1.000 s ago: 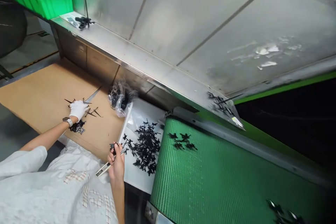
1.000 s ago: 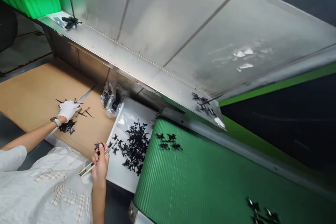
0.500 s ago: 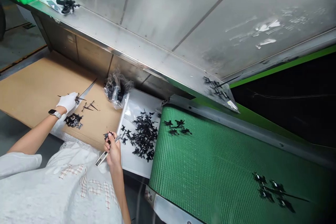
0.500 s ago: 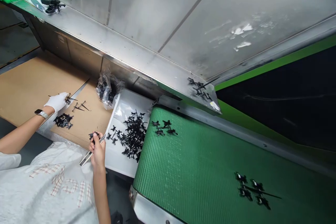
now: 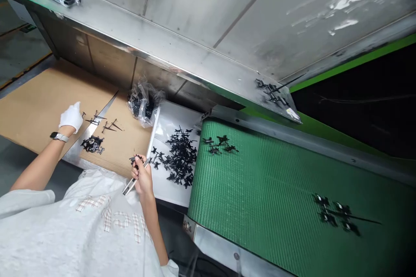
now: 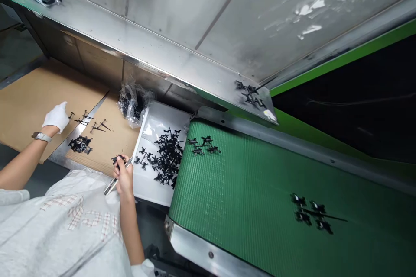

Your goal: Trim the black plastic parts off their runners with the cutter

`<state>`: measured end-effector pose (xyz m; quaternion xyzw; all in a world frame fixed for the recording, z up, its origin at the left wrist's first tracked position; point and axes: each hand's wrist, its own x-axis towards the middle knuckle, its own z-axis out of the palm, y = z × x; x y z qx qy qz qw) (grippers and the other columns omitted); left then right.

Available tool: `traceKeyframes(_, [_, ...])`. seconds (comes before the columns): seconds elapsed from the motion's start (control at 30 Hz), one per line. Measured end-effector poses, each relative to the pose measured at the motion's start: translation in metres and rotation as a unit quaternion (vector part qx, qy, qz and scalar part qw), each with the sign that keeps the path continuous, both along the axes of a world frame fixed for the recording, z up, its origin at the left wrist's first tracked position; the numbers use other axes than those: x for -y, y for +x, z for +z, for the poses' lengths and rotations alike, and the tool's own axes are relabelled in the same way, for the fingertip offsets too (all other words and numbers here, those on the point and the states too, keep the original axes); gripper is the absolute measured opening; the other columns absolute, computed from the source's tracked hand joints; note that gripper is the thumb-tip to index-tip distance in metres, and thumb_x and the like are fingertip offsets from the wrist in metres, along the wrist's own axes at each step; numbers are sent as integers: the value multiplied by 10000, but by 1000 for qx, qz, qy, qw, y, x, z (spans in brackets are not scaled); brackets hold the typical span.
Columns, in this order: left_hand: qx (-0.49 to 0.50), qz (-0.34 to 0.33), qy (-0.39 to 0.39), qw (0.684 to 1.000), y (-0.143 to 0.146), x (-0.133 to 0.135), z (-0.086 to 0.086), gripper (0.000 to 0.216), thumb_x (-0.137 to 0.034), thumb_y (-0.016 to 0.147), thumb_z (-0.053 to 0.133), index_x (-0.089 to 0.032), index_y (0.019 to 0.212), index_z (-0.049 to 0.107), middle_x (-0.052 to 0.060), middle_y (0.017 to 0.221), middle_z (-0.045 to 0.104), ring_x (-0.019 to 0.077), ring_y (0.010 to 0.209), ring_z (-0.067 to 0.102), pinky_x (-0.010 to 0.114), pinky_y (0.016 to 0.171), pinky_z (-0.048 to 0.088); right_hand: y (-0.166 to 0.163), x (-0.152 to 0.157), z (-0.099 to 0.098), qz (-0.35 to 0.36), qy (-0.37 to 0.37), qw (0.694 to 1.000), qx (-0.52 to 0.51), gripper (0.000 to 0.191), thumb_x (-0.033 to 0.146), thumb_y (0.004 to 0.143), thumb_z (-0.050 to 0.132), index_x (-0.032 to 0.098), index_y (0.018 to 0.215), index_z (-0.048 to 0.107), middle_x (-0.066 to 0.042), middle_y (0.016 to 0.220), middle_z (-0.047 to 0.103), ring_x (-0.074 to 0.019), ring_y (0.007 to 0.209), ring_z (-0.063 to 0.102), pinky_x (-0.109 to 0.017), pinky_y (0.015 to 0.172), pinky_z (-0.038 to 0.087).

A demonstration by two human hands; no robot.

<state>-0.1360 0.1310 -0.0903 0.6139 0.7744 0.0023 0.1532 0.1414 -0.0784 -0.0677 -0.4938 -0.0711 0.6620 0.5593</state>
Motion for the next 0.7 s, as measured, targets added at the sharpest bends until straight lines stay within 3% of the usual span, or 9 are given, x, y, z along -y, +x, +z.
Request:
traceKeyframes(0.07, [6, 2, 8, 1000, 2, 0, 9, 564, -359, 1023, 469, -176, 1539, 331, 180, 1431, 531, 309, 1247, 589, 571, 1076, 468, 0, -2, 0, 2, 1, 1000, 3, 422, 398, 606, 855, 207, 813, 541, 104, 572, 516, 5, 391, 278, -132, 379, 144])
traceKeyframes(0.23, [63, 16, -10, 998, 12, 7, 17, 451, -383, 1001, 474, -107, 1350, 546, 196, 1272, 650, 327, 1193, 624, 553, 1035, 488, 3, -4, 0, 5, 7, 1000, 16, 423, 386, 598, 855, 204, 824, 548, 110, 567, 521, 11, 387, 279, -128, 383, 151])
traceKeyframes(0.37, [106, 22, 17, 994, 29, 37, 20, 510, -365, 999, 329, -58, 1371, 495, 287, 1300, 617, 399, 1247, 589, 569, 1047, 444, 3, -4, 1, 15, 12, 1000, 20, 383, 367, 627, 836, 205, 825, 551, 106, 568, 530, 9, 383, 273, -129, 385, 152])
traceKeyframes(0.43, [178, -28, -26, 983, 45, 61, 21, 518, -447, 990, 319, -115, 1317, 545, 204, 1124, 712, 325, 1046, 693, 470, 949, 525, 1, -5, 3, 27, 14, 999, 20, 354, 357, 646, 820, 206, 832, 559, 106, 567, 523, 5, 385, 277, -130, 385, 157])
traceKeyframes(0.5, [268, -104, -102, 952, 66, 88, 19, 549, -578, 943, 369, -155, 1180, 625, 112, 919, 750, 240, 751, 714, 373, 771, 575, -3, -7, 4, 46, 15, 999, 21, 333, 346, 659, 808, 204, 846, 572, 104, 571, 523, 2, 386, 286, -131, 384, 162])
traceKeyframes(0.53, [307, -141, -132, 932, 77, 101, 18, 553, -624, 905, 413, -170, 1110, 652, 87, 893, 753, 214, 693, 702, 346, 732, 576, -5, -9, 5, 58, 16, 998, 23, 327, 341, 661, 805, 200, 851, 579, 102, 573, 524, 1, 386, 293, -132, 384, 164])
traceKeyframes(0.63, [384, -205, -162, 886, 109, 130, 13, 567, -696, 816, 464, -192, 988, 660, 64, 908, 753, 187, 669, 680, 325, 704, 572, -12, -13, 6, 90, 17, 995, 39, 317, 340, 679, 796, 197, 857, 577, 99, 568, 521, -4, 383, 312, -137, 387, 172])
traceKeyframes(0.7, [407, -221, -154, 873, 123, 137, 12, 546, -694, 811, 430, -195, 882, 642, 59, 845, 737, 192, 685, 672, 324, 699, 566, -13, -14, 7, 102, 16, 993, 57, 315, 365, 712, 777, 206, 868, 554, 103, 569, 513, -6, 381, 308, -140, 390, 176])
